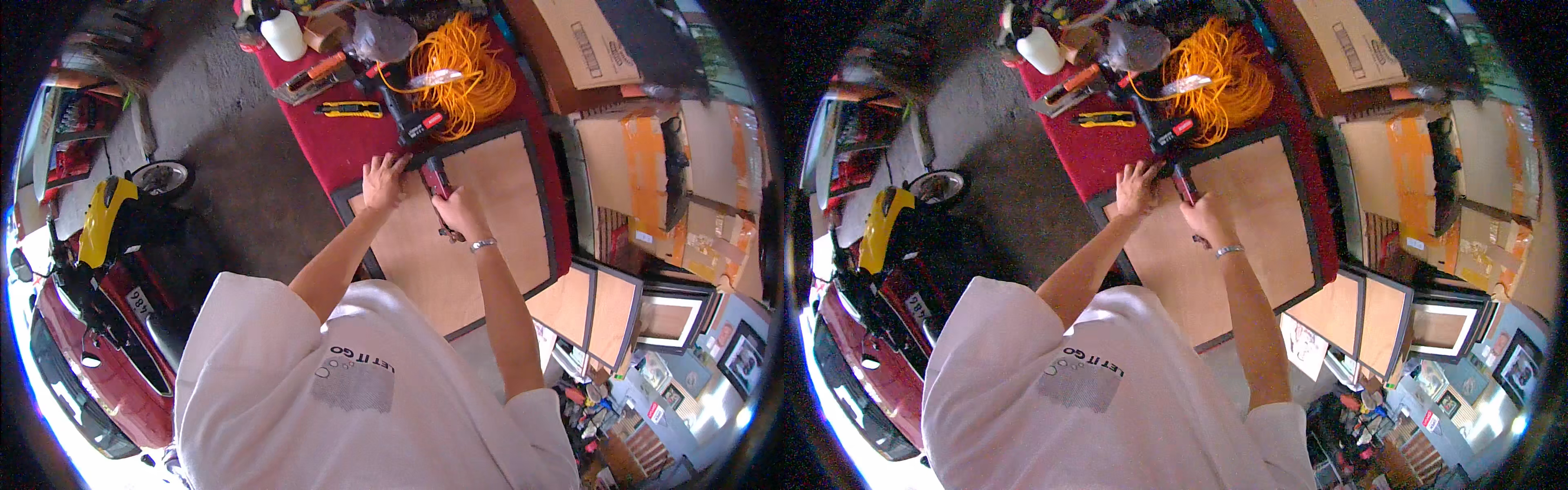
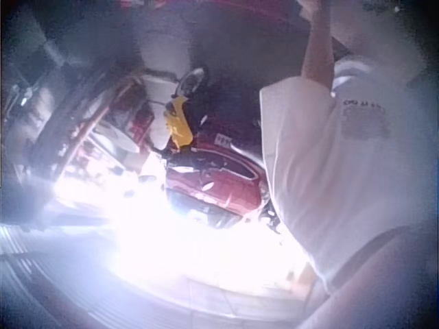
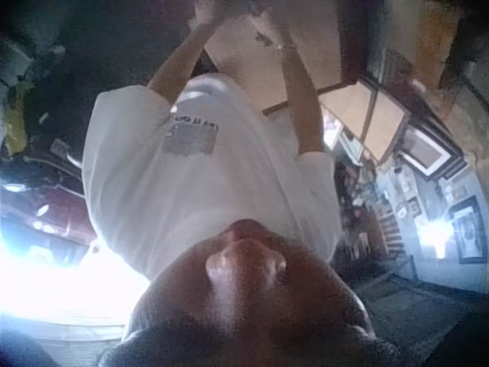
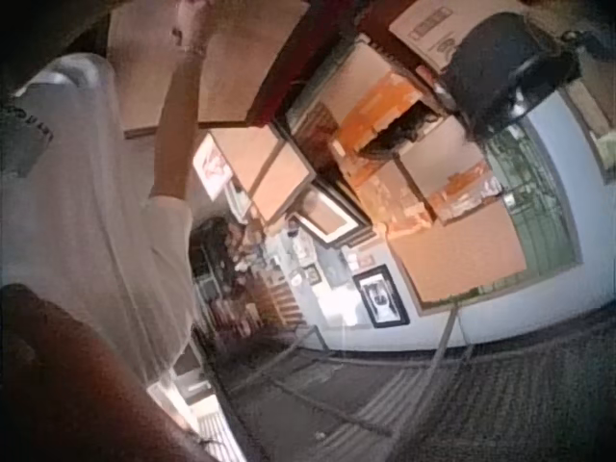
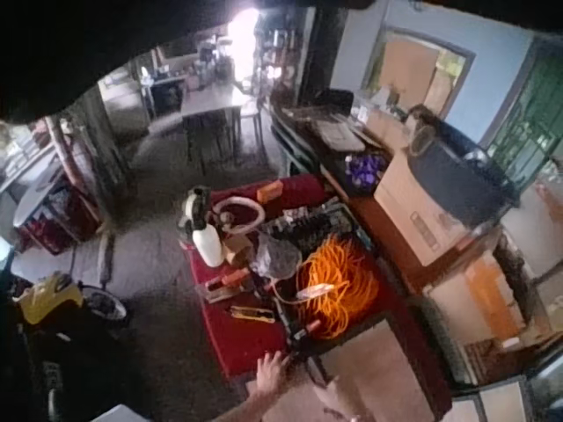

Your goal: The person cleans a glass pane with a spray bottle and cloth, then places a printed photo into a picture frame. They secure the backboard using a staple gun and attach hanging hardware to the back of the frame.

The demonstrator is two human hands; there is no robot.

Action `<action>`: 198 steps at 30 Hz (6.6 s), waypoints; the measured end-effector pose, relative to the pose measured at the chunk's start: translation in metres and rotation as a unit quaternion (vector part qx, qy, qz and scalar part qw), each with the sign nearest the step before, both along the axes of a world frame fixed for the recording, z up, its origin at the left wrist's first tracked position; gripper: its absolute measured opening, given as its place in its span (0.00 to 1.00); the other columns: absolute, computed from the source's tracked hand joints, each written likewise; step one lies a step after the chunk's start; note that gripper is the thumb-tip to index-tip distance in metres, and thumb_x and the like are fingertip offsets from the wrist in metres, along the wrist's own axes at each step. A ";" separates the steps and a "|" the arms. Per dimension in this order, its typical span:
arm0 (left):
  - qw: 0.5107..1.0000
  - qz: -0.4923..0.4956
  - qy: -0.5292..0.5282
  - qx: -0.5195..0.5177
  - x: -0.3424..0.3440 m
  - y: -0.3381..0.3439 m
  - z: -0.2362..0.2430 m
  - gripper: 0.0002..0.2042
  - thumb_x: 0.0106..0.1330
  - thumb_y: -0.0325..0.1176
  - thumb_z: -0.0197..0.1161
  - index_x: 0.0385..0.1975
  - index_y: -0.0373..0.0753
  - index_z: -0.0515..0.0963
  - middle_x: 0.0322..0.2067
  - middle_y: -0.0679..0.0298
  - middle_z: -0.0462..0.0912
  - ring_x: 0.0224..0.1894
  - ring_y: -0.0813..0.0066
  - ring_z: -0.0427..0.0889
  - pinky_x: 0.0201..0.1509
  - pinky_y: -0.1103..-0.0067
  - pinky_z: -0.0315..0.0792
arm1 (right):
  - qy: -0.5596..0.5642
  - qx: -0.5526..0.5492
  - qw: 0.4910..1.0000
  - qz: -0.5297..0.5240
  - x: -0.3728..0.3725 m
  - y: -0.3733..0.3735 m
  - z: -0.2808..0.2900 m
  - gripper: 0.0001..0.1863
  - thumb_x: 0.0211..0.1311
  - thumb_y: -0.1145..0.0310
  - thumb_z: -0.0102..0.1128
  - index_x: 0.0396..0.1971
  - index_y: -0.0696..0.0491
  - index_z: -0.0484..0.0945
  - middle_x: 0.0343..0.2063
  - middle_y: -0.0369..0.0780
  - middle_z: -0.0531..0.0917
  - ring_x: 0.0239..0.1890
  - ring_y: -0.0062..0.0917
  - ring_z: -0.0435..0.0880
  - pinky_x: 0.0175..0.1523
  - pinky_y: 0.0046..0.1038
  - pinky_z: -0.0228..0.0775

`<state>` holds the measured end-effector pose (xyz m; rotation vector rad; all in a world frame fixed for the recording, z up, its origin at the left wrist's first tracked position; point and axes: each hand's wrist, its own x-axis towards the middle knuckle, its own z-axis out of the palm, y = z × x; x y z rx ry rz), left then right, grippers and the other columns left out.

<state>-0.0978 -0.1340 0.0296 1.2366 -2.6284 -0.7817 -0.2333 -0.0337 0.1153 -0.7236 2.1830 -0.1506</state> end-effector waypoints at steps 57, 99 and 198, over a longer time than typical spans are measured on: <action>0.768 -0.008 -0.020 0.640 0.196 0.119 -0.004 0.28 0.68 0.46 0.64 0.52 0.25 0.64 0.44 0.57 0.78 0.46 0.72 0.77 0.48 0.76 0.74 | 0.426 -0.136 0.884 -0.131 -0.125 0.141 -0.042 0.31 0.62 0.49 0.58 0.59 0.53 0.69 0.55 0.47 0.75 0.56 0.46 0.73 0.61 0.48 0.65; 0.873 -0.474 0.106 0.033 -0.378 0.146 0.177 0.35 0.55 0.66 0.63 0.57 0.48 0.77 0.48 0.60 0.85 0.54 0.60 0.81 0.59 0.64 0.71 | -0.123 -0.384 0.545 -0.735 0.196 0.397 0.039 0.24 0.67 0.59 0.65 0.58 0.54 0.72 0.46 0.34 0.79 0.39 0.19 0.77 0.35 0.23 0.75; 0.967 -0.202 0.104 0.114 -0.183 0.000 -0.026 0.30 0.67 0.42 0.61 0.68 0.45 0.64 0.72 0.61 0.59 0.74 0.58 0.56 0.76 0.62 0.52 | -0.034 -0.100 0.986 -0.127 -0.165 0.072 0.038 0.14 0.61 0.61 0.61 0.36 0.57 0.79 0.21 0.45 0.83 0.20 0.33 0.83 0.28 0.34 0.74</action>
